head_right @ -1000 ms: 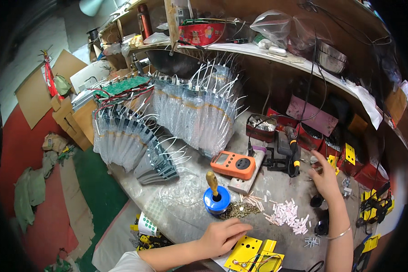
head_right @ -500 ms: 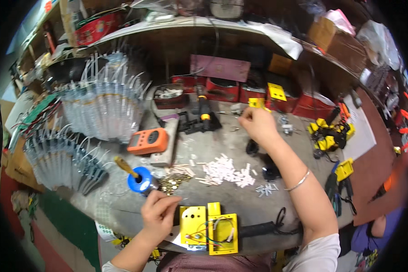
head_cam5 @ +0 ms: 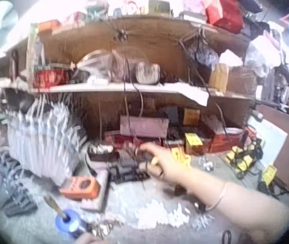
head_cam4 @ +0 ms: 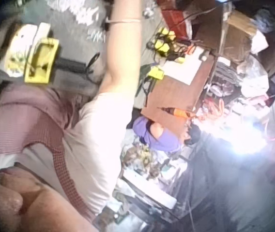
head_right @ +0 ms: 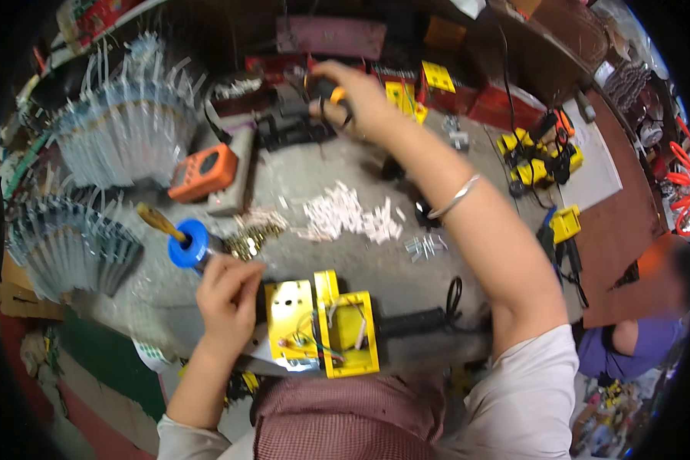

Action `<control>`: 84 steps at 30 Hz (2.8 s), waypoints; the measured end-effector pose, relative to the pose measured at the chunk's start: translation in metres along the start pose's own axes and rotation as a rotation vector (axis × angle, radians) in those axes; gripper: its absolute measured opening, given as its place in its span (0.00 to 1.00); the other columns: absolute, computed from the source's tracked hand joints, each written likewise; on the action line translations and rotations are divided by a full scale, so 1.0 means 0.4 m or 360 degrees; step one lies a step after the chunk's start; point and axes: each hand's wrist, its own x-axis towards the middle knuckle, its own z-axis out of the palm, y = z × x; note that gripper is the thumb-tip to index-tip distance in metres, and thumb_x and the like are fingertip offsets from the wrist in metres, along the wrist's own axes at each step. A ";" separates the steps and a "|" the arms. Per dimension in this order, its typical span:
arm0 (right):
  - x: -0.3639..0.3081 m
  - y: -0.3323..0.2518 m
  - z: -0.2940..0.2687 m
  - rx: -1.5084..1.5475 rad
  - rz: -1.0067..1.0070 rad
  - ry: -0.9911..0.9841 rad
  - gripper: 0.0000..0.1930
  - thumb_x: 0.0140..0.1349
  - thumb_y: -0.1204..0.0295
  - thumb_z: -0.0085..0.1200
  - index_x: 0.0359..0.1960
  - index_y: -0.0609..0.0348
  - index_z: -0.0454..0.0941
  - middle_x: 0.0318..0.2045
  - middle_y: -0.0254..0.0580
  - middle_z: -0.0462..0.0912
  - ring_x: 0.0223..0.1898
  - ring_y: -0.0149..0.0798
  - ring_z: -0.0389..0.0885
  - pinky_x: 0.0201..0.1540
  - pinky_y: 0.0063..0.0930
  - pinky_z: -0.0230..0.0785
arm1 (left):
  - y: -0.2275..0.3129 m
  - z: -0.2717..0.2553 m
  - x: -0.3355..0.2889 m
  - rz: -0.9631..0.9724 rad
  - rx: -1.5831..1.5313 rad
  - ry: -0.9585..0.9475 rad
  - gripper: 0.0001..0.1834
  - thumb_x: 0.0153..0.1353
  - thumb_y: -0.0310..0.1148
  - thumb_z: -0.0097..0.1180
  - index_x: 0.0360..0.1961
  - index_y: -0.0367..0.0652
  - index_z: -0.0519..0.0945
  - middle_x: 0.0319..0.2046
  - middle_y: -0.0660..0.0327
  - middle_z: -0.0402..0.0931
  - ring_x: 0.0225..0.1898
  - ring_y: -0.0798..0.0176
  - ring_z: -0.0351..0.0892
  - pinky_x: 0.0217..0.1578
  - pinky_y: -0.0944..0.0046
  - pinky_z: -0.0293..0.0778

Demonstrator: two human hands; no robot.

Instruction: Assembling electrical components and soldering wires into a yellow control box at a workbench.

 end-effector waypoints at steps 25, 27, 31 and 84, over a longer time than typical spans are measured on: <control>-0.198 -0.469 -0.228 0.0346 0.1398 0.0320 0.13 0.67 0.59 0.48 0.37 0.56 0.75 0.20 0.26 0.69 0.16 0.18 0.60 0.19 0.15 0.47 | 0.068 0.029 0.086 0.0180 -0.0318 -0.0665 0.18 0.43 0.11 0.58 0.36 0.38 0.84 0.31 0.58 0.73 0.36 0.57 0.77 0.36 0.62 0.73; -0.199 -0.463 -0.221 0.0334 0.1425 0.0315 0.13 0.67 0.59 0.49 0.37 0.57 0.75 0.20 0.26 0.69 0.16 0.18 0.60 0.19 0.16 0.47 | 0.064 0.031 0.085 0.0176 -0.0316 -0.0664 0.18 0.43 0.11 0.58 0.36 0.39 0.84 0.30 0.58 0.73 0.35 0.57 0.77 0.36 0.62 0.73; -0.200 -0.457 -0.219 0.0346 0.1421 0.0309 0.13 0.68 0.60 0.48 0.37 0.57 0.75 0.20 0.26 0.69 0.16 0.18 0.60 0.20 0.16 0.48 | 0.064 0.034 0.089 0.0199 -0.0314 -0.0668 0.17 0.44 0.12 0.59 0.36 0.40 0.84 0.30 0.58 0.73 0.35 0.56 0.77 0.36 0.61 0.73; -0.182 -0.592 -0.268 0.0319 0.1146 0.0458 0.16 0.64 0.58 0.53 0.38 0.60 0.74 0.21 0.30 0.72 0.17 0.20 0.64 0.20 0.15 0.53 | 0.134 -0.088 0.049 0.0074 -0.0295 -0.0282 0.13 0.48 0.14 0.62 0.35 0.40 0.85 0.28 0.61 0.80 0.29 0.63 0.76 0.28 0.66 0.70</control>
